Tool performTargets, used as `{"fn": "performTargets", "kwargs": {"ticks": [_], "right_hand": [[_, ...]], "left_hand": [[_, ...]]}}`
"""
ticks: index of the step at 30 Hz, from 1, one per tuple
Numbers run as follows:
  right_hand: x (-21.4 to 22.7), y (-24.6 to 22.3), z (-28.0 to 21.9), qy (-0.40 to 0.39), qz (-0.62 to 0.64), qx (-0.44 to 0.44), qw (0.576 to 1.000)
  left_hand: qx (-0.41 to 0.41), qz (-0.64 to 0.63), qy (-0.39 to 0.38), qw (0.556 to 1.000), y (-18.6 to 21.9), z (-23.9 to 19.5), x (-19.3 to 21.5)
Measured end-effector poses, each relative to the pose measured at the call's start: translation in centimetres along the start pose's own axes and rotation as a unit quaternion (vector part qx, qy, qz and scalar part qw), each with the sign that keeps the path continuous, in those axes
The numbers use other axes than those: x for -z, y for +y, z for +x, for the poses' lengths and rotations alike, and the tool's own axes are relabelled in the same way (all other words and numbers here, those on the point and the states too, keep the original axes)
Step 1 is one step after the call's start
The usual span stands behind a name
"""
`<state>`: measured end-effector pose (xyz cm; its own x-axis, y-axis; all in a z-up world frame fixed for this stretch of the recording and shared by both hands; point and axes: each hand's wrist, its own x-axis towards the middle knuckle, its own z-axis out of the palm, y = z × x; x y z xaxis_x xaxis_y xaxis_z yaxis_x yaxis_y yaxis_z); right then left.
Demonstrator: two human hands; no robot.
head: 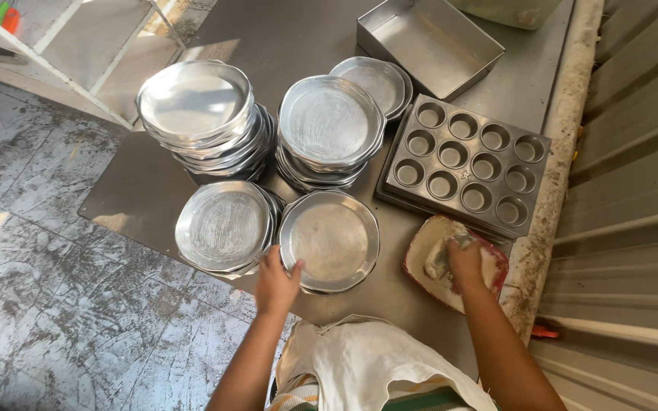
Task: The person uses a cloth to apply a white substance to the inside of round metal baking pans. They pick up each pan from a stack, rub the interior surface, and place it onto a separate stack. The person repeats this process for multiple pans.
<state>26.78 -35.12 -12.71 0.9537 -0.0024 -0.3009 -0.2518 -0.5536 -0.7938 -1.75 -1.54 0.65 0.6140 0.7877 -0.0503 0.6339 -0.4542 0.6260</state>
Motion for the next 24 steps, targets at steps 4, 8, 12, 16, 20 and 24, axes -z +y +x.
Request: {"fn": "performTargets", "kwargs": {"ticks": [4, 8, 12, 16, 20, 24], "right_hand": [[-4.2, -1.5, -2.6, -0.04, -0.161, 0.025, 0.986], [-5.2, -3.0, -2.6, -0.055, -0.252, -0.01, 0.966], [-2.4, -2.8, -2.0, -0.089, -0.366, -0.004, 0.926], [0.8, -3.6, -3.5, -0.097, -0.381, -0.036, 0.919], [1.9, -8.6, -6.6, -0.073, -0.231, 0.12, 0.963], [-0.9, -16.3, -11.4, -0.11, -0.12, 0.22, 0.962]], "left_hand": [[0.027, 0.02, -0.003, 0.999, 0.2, -0.5, -1.4], [0.03, -0.001, 0.027, 0.999, -1.0, 0.1, -2.3], [0.026, -0.034, 0.05, 0.998, -1.6, 0.7, -2.9], [0.067, -0.184, 0.019, 0.98, -1.5, 0.6, -3.2], [0.042, -0.267, 0.04, 0.962, 0.3, 0.3, -3.2], [-0.021, -0.448, 0.001, 0.894, 4.1, 0.1, -1.5]]}}
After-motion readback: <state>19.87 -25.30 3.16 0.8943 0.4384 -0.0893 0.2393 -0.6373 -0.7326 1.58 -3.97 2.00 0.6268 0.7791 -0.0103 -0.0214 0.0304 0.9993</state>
